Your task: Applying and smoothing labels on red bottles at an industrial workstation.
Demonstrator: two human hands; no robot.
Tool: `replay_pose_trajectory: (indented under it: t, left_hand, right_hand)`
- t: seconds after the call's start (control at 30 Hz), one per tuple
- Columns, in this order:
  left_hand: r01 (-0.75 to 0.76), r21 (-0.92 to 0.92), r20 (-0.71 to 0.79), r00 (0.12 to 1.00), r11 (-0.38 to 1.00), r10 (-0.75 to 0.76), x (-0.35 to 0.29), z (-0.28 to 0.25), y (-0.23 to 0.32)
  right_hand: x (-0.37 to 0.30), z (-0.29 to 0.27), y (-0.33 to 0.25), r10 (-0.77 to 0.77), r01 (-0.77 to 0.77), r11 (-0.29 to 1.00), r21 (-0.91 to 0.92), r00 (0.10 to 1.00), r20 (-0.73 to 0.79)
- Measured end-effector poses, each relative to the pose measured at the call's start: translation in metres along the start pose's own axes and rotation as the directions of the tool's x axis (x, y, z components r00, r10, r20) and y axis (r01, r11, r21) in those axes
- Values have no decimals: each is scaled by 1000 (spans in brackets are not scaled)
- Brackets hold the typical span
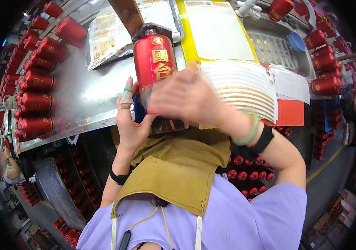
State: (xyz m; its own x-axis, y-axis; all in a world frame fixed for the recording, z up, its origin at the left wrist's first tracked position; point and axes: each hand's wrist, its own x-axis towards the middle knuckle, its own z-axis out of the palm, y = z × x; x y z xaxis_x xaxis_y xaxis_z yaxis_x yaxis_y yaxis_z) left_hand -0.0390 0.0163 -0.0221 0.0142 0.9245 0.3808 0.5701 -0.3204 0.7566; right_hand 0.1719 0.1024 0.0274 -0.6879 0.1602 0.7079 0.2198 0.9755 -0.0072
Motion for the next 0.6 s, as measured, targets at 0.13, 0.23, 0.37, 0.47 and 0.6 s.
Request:
replay_pose_trajectory:
  t: [0.13, 0.23, 0.37, 0.47, 0.6]
  left_hand:
    - [83, -90, 35, 996, 992, -80, -4, 2, -4]
    - [-105, 17, -152, 983, 994, 107, 5, 4, 19]
    - [-294, 170, -230, 916, 941, 328, -1, 12, 15]
    - [-288, 100, -310, 900, 952, 305, -6, 20, 6]
    - [-279, 322, -207, 912, 905, 355, -7, 22, 13]
  right_hand:
    - [6, -17, -30, 122, -142, 942, 304, 989, 86]
    - [15, -35, -8, 676, -602, 722, 341, 719, -160]
    - [0, -44, 9, 683, -611, 730, 307, 643, -345]
    - [-10, -47, 7, 720, -619, 694, 368, 607, -337]
    - [-17, -48, 5, 796, -687, 605, 402, 519, -312]
